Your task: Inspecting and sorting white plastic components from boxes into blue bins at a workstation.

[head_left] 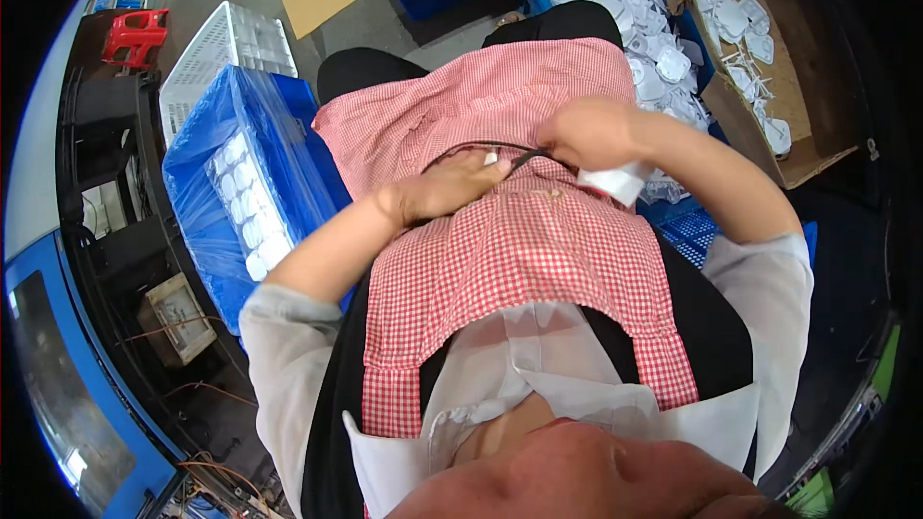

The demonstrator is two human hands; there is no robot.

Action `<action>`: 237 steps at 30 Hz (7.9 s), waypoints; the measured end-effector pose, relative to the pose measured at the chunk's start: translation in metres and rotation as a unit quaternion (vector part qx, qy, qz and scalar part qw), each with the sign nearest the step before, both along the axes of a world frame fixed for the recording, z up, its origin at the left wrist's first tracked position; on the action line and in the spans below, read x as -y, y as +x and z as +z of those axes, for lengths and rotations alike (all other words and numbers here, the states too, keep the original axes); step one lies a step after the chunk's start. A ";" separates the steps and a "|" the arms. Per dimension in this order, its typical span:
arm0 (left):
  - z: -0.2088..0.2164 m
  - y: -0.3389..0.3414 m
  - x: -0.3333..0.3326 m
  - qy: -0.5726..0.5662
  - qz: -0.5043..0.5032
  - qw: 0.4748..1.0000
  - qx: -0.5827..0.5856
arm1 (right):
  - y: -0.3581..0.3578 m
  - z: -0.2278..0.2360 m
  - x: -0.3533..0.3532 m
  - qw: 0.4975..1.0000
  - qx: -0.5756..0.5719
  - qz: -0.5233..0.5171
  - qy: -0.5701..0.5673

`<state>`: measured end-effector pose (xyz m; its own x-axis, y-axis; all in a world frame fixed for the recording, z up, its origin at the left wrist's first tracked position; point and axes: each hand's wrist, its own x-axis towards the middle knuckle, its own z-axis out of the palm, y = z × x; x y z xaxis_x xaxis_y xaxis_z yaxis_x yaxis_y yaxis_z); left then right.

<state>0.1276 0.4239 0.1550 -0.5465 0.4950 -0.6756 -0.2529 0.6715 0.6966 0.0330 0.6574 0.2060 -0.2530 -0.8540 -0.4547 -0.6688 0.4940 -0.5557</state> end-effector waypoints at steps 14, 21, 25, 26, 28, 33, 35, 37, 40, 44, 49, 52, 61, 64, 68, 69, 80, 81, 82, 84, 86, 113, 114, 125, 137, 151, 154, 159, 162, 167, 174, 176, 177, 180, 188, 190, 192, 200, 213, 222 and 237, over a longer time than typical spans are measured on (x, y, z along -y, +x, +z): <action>0.068 -0.055 0.034 0.256 -0.128 0.938 -0.195 | 0.024 -0.027 -0.037 0.993 0.070 -0.090 -0.041; -0.053 -0.022 0.018 0.241 -0.050 0.968 0.048 | 0.032 -0.029 -0.037 0.994 0.069 -0.074 -0.052; -0.054 -0.020 0.023 0.167 -0.153 0.974 -0.033 | 0.033 -0.030 -0.038 0.994 0.054 -0.089 -0.044; -0.051 -0.020 0.022 0.199 -0.143 0.969 -0.032 | 0.033 -0.031 -0.038 0.994 0.064 -0.089 -0.025; -0.045 -0.020 0.020 0.231 -0.041 0.972 -0.030 | 0.027 -0.034 -0.035 0.991 0.051 -0.119 -0.044; -0.014 -0.029 0.027 0.249 0.094 0.957 -0.115 | 0.019 -0.039 -0.019 0.974 0.098 -0.175 -0.105; 0.000 -0.035 0.023 0.209 0.125 0.956 -0.160 | 0.011 -0.038 -0.012 0.988 0.077 -0.114 -0.071; 0.011 -0.037 0.023 0.213 0.112 0.956 -0.170 | 0.004 -0.036 -0.009 0.999 0.009 -0.034 -0.013; 0.021 -0.033 0.033 0.181 0.151 0.957 -0.171 | 0.001 -0.032 -0.010 0.984 -0.149 0.100 0.013; 0.026 -0.030 0.066 0.170 0.262 0.934 -0.172 | -0.008 -0.026 -0.004 0.952 -0.237 0.182 -0.064; 0.033 -0.030 0.092 0.172 0.353 0.889 -0.236 | -0.028 -0.033 0.064 0.886 -0.267 0.272 -0.265; 0.035 -0.039 0.096 0.205 0.385 0.862 -0.258 | -0.018 -0.040 0.132 0.865 -0.212 0.284 -0.356; 0.032 -0.074 0.059 0.332 0.396 0.805 -0.291 | -0.118 -0.004 0.131 0.540 0.533 -0.470 -0.451; 0.026 -0.098 0.030 0.330 0.370 0.795 -0.349 | -0.133 -0.002 0.118 0.464 0.557 -0.479 -0.494; 0.028 -0.130 0.017 0.433 0.457 0.742 -0.232 | -0.125 -0.007 0.104 0.480 0.540 -0.445 -0.529; 0.030 -0.135 0.018 0.426 0.476 0.742 -0.203 | -0.123 -0.009 0.102 0.489 0.511 -0.463 -0.534; 0.033 -0.167 0.062 0.361 0.362 0.837 -0.194 | -0.139 -0.028 0.100 0.627 0.459 -0.367 -0.511; 0.034 -0.168 0.070 0.403 0.377 0.821 -0.147 | -0.143 -0.027 0.098 0.640 0.410 -0.368 -0.536; 0.034 -0.167 0.074 0.443 0.420 0.781 -0.128 | -0.148 -0.026 0.093 0.634 0.395 -0.405 -0.527; 0.038 -0.167 0.084 0.529 0.456 0.708 -0.103 | -0.159 -0.021 0.081 0.613 0.377 -0.417 -0.555; 0.042 -0.166 0.089 0.555 0.450 0.693 -0.094 | -0.164 -0.014 0.069 0.671 0.318 -0.453 -0.493; 0.021 -0.142 0.071 0.578 0.341 0.740 0.051 | -0.129 -0.012 0.082 0.796 0.303 -0.362 -0.378; 0.020 -0.140 0.071 0.559 0.398 0.725 0.058 | -0.129 -0.014 0.085 0.789 0.244 -0.399 -0.398; 0.024 -0.124 0.050 0.430 0.394 0.774 -0.246 | -0.079 -0.020 0.099 0.822 0.004 -0.338 -0.457; 0.018 -0.106 0.020 0.131 0.353 0.734 -0.565 | -0.064 -0.034 0.090 0.830 0.039 -0.350 -0.433; 0.011 -0.086 0.024 0.109 0.051 0.596 -0.794 | -0.128 -0.043 0.085 0.602 0.096 -0.412 -0.677; 0.007 -0.082 0.024 0.126 0.056 0.552 -0.822 | -0.128 -0.035 0.086 0.592 0.105 -0.414 -0.684; 0.003 -0.080 0.030 0.128 0.053 0.551 -0.823 | -0.128 -0.031 0.084 0.609 0.106 -0.408 -0.672; 0.005 -0.082 0.027 0.110 0.058 0.568 -0.814 | -0.124 -0.030 0.085 0.620 0.147 -0.392 -0.664; 0.013 -0.097 0.016 0.084 0.276 0.691 -0.663 | -0.112 -0.026 0.097 0.773 0.175 -0.230 -0.565; -0.001 -0.117 0.024 0.048 0.418 0.766 -0.487 | -0.084 0.000 0.097 0.765 -0.188 -0.311 -0.532; -0.011 -0.120 0.026 0.078 0.458 0.792 -0.395 | -0.064 -0.004 0.098 0.803 -0.148 -0.171 -0.551; -0.016 -0.121 0.028 0.095 0.476 0.804 -0.343 | -0.058 -0.010 0.100 0.827 -0.099 -0.083 -0.547; -0.021 -0.124 0.035 0.124 0.485 0.827 -0.256 | -0.060 -0.038 0.109 0.814 -0.222 -0.103 -0.526; 0.002 -0.114 0.009 -0.125 0.309 0.686 -0.646 | -0.069 -0.057 0.108 0.956 -0.039 -0.176 -0.233; 0.007 -0.110 -0.002 -0.117 0.271 0.659 -0.692 | -0.075 -0.060 0.113 0.738 0.388 -0.377 -0.404; 0.011 -0.110 -0.010 -0.104 0.254 0.645 -0.713 | -0.080 -0.069 0.116 0.493 0.606 -0.397 -0.482; 0.029 -0.116 -0.032 -0.056 0.168 0.649 -0.740 | -0.109 -0.102 0.118 0.353 0.748 -0.349 -0.442; 0.029 -0.107 -0.045 0.007 0.205 0.706 -0.677 | -0.109 -0.018 0.130 0.265 0.782 -0.316 -0.466; 0.028 -0.106 -0.048 0.031 0.205 0.714 -0.669 | -0.119 -0.026 0.132 0.347 0.724 -0.149 -0.578; 0.035 -0.129 0.060 0.220 0.454 0.770 -0.391 | -0.095 -0.024 0.097 0.402 0.743 -0.136 -0.518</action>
